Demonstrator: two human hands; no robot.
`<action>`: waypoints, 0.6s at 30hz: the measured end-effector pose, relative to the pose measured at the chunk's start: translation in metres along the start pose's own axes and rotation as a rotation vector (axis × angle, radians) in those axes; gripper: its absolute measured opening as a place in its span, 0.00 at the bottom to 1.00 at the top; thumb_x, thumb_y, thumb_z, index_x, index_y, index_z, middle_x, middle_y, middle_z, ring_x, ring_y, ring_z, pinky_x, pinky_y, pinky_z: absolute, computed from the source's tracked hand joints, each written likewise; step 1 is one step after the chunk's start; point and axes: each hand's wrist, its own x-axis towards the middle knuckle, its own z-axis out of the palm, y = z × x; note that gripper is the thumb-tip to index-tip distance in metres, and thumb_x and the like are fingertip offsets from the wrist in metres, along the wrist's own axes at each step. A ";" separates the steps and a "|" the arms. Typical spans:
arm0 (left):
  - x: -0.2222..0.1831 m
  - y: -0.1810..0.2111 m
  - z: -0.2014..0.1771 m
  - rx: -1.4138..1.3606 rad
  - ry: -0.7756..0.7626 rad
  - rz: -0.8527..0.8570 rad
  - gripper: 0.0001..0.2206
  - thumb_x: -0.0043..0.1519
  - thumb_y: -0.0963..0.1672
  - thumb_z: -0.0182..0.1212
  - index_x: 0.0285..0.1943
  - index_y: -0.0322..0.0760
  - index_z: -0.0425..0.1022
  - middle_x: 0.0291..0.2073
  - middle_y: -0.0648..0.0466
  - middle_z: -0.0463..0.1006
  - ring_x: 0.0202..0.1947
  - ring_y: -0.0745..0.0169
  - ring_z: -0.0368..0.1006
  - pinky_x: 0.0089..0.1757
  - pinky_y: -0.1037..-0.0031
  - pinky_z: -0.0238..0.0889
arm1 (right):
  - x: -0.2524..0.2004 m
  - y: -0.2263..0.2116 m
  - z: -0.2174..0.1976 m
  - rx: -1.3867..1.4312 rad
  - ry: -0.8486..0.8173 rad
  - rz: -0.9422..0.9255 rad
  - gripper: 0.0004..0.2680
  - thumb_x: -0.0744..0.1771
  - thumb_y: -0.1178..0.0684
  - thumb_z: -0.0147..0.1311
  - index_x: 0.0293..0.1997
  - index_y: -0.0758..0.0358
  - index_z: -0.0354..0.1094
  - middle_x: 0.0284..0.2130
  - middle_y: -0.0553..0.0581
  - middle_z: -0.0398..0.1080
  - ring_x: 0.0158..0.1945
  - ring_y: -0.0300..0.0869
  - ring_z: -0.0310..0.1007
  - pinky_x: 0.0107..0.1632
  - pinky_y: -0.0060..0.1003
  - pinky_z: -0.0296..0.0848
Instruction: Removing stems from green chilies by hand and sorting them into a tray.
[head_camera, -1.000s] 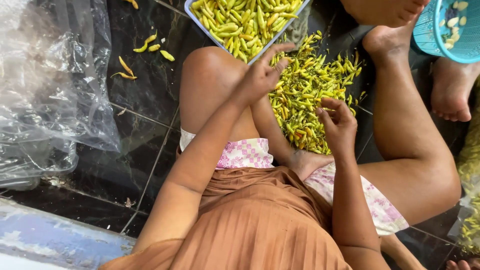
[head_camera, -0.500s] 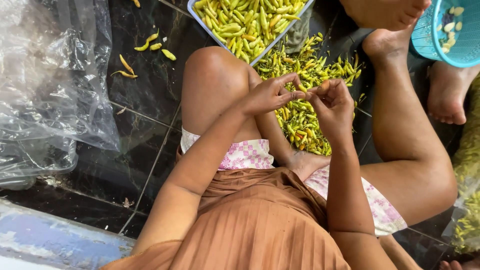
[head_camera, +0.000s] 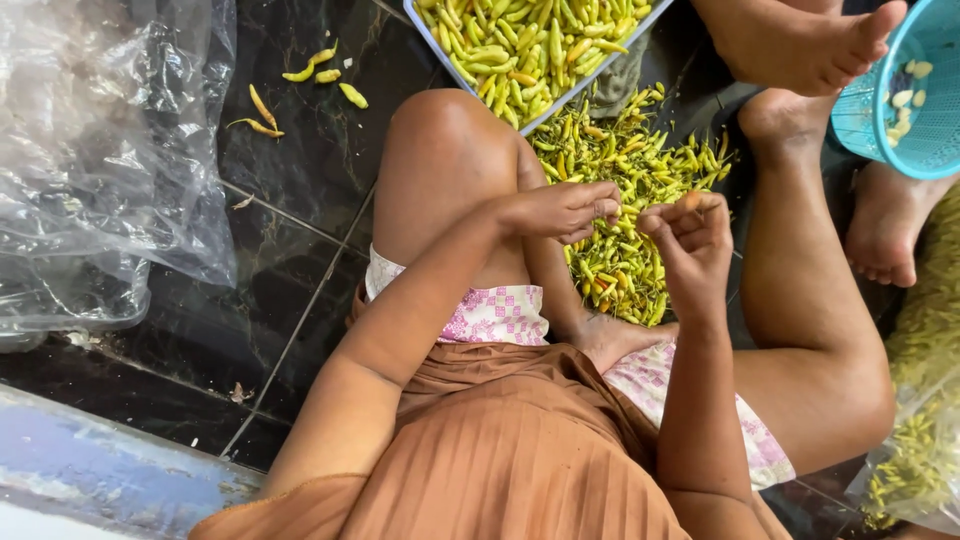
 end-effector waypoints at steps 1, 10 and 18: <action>0.000 0.009 0.000 -0.003 -0.013 -0.003 0.14 0.75 0.47 0.35 0.54 0.31 0.63 0.24 0.58 0.66 0.12 0.75 0.62 0.16 0.86 0.54 | 0.003 -0.003 -0.003 -0.026 -0.009 0.013 0.13 0.72 0.62 0.54 0.61 0.66 0.54 0.42 0.66 0.74 0.48 0.47 0.76 0.55 0.44 0.75; 0.022 -0.055 -0.017 0.388 -0.045 -0.171 0.15 0.72 0.48 0.43 0.55 0.33 0.68 0.28 0.47 0.80 0.19 0.58 0.77 0.21 0.73 0.69 | 0.121 0.071 0.038 -0.297 -0.148 0.002 0.19 0.74 0.53 0.55 0.71 0.72 0.55 0.46 0.74 0.75 0.52 0.59 0.78 0.53 0.57 0.78; 0.017 -0.051 -0.018 0.543 -0.033 -0.286 0.18 0.70 0.50 0.43 0.57 0.35 0.69 0.31 0.40 0.81 0.28 0.43 0.79 0.31 0.57 0.71 | 0.186 0.127 0.090 -0.253 -0.080 0.194 0.31 0.76 0.52 0.46 0.75 0.73 0.14 0.36 0.65 0.76 0.40 0.46 0.82 0.43 0.44 0.85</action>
